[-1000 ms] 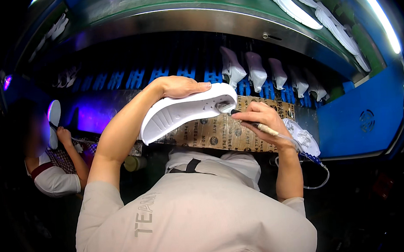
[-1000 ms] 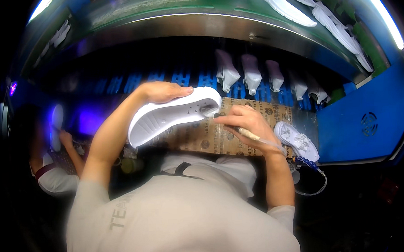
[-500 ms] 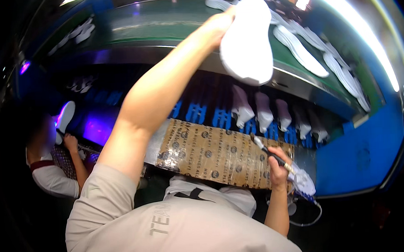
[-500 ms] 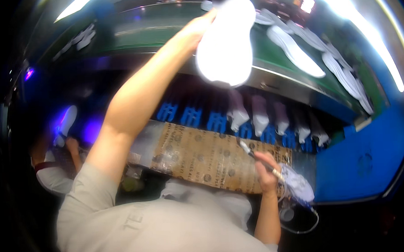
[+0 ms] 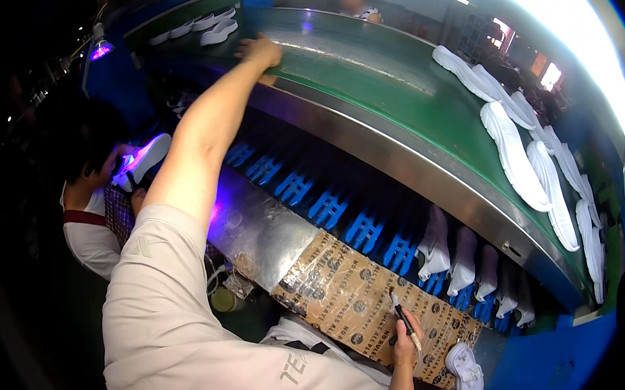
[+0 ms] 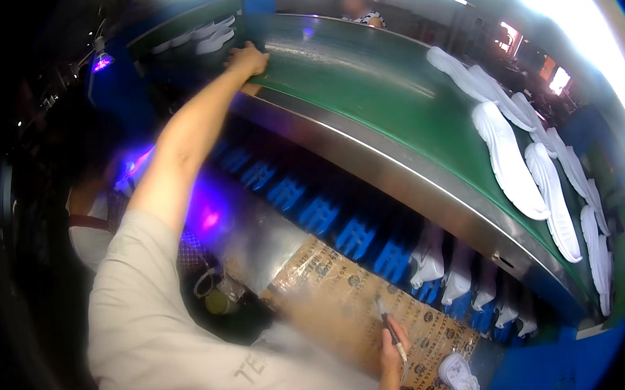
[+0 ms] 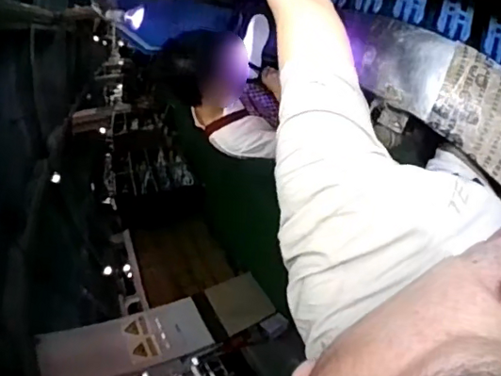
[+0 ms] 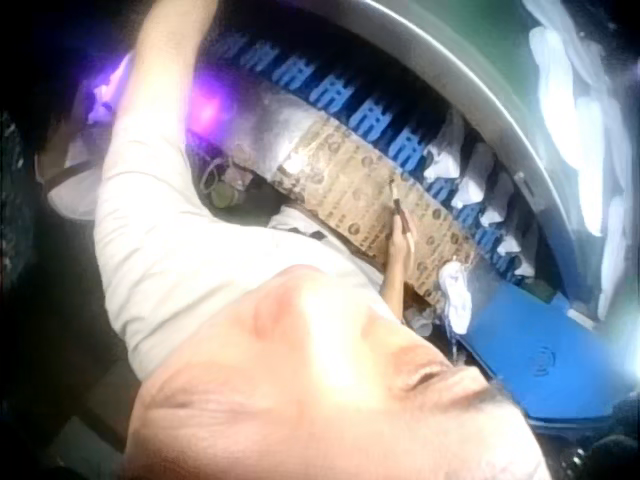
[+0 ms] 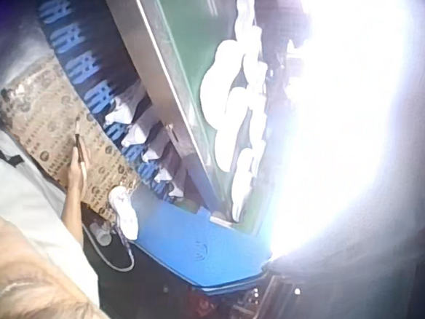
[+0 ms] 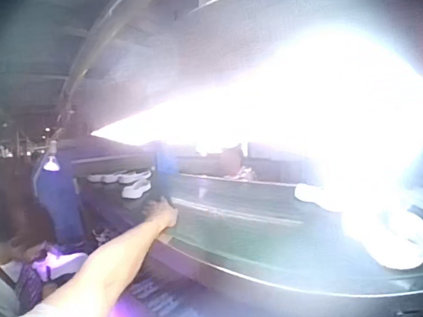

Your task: The person repeatedly picks white shoe soles from a conveyor belt, applies a substance with a brush to the inner surface, and places them back on the belt. The process is continuous and repetitive.

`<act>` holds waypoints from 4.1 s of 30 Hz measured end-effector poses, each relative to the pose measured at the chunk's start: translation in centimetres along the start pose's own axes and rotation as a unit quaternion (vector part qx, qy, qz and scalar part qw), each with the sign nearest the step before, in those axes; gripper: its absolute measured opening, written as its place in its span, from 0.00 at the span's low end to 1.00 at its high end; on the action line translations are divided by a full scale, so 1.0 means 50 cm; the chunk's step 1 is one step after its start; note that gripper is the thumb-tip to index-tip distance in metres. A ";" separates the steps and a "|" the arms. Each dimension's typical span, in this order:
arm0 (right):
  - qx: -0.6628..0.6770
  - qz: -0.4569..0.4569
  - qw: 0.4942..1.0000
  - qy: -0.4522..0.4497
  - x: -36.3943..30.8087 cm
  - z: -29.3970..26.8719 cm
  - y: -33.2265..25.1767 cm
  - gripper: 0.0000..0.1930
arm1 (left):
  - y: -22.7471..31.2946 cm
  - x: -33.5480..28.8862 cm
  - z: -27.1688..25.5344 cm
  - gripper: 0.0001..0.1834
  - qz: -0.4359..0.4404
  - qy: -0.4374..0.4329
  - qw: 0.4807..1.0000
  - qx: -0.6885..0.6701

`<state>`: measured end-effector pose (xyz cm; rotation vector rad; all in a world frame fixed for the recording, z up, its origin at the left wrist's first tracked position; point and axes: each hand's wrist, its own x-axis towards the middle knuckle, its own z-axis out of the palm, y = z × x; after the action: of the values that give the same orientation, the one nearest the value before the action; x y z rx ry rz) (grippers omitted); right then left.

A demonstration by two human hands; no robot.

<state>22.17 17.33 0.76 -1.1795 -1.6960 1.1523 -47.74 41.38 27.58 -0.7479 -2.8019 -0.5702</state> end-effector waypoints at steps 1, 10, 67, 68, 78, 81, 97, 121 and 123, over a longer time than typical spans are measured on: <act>0.016 0.002 1.000 0.000 0.004 0.013 0.029 0.18 | -0.088 0.106 0.020 0.45 -0.011 0.023 1.000 -0.004; -0.029 0.041 0.997 0.050 -0.035 0.064 0.070 0.19 | -0.309 0.467 0.128 0.59 0.110 0.014 0.983 0.147; 0.179 -0.134 0.967 -0.126 0.022 0.025 -0.197 0.13 | -0.139 -1.188 0.069 0.41 -0.161 -0.607 0.327 -0.706; 0.200 -0.135 0.967 -0.083 0.026 0.029 -0.199 0.13 | -0.136 -1.185 0.062 0.40 -0.122 -0.640 0.283 -0.704; -0.103 -0.275 0.955 -0.035 0.011 0.025 -0.231 0.15 | -0.091 -1.161 0.016 0.42 -0.148 -0.573 0.356 -0.723; -0.055 -0.351 0.914 -0.197 -0.010 0.007 -0.270 0.15 | -0.090 -1.145 0.025 0.42 -0.105 -0.622 0.203 -0.749; 0.062 -0.324 0.879 -0.345 -0.042 -0.053 -0.294 0.13 | 0.016 -1.044 -0.076 0.42 0.049 -0.689 0.264 -0.673; -0.087 -0.327 0.916 -0.217 -0.045 -0.141 -0.298 0.14 | 0.130 -1.024 -0.058 0.35 0.283 -0.709 0.630 -0.143; -0.089 -0.320 0.937 -0.110 -0.046 -0.136 -0.277 0.15 | 0.127 -1.023 -0.057 0.44 0.322 -0.703 0.618 -0.139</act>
<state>25.35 14.52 15.76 -0.5187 -2.1691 0.7466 -0.50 22.80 18.26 -3.2671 -2.9057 -0.2311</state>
